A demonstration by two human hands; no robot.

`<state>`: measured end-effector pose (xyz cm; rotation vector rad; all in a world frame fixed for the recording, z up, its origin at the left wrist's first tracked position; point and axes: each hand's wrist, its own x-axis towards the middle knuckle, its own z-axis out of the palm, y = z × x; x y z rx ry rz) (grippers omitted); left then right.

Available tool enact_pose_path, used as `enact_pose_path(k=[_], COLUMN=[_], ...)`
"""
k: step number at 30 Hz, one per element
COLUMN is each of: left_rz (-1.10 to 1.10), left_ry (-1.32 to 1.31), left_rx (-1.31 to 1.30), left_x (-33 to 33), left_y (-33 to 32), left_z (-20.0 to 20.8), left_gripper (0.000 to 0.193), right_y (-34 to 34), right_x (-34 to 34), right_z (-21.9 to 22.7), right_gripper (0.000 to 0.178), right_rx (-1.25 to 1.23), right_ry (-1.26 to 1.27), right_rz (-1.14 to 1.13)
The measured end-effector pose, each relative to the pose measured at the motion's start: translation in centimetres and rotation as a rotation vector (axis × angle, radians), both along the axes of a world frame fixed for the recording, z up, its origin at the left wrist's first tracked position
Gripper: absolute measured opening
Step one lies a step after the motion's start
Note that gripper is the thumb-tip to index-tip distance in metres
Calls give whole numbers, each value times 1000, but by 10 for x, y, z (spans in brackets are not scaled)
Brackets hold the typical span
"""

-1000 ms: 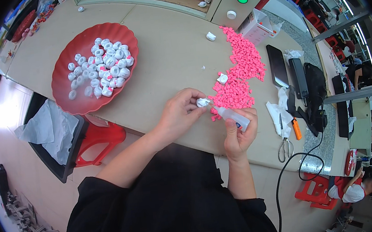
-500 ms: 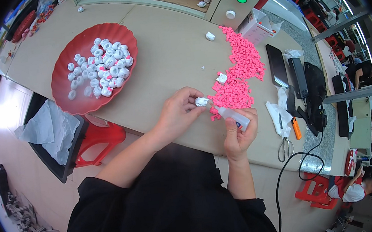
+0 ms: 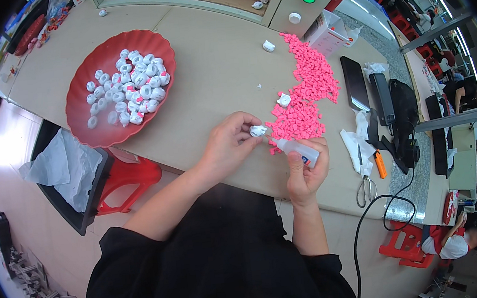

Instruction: The person applies glue from a small bottle to white ring-shaped objects and attaches pink foam pieces to them. The person handles the items one at a time, repeatedly picking up a white ring, applying adhesive, and pressing a pink piece onto it. Finished items are placed into a red tray on the table.

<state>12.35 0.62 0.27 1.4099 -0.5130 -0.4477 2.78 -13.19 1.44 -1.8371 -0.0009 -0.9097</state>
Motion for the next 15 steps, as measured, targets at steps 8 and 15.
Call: enact_pose_path(k=[8,15], left_rz=[-21,-18], left_ry=[53,72], left_rx=[-35,-24], left_x=[0,-2], left_y=[1,0], left_z=[5,8], left_gripper=[20,23], right_y=[-13,-54], right_x=[1,-22], right_z=[9,24], right_gripper=[26,32], right_rx=[812,475], right_ry=[-115,172], right_rz=[85,-167])
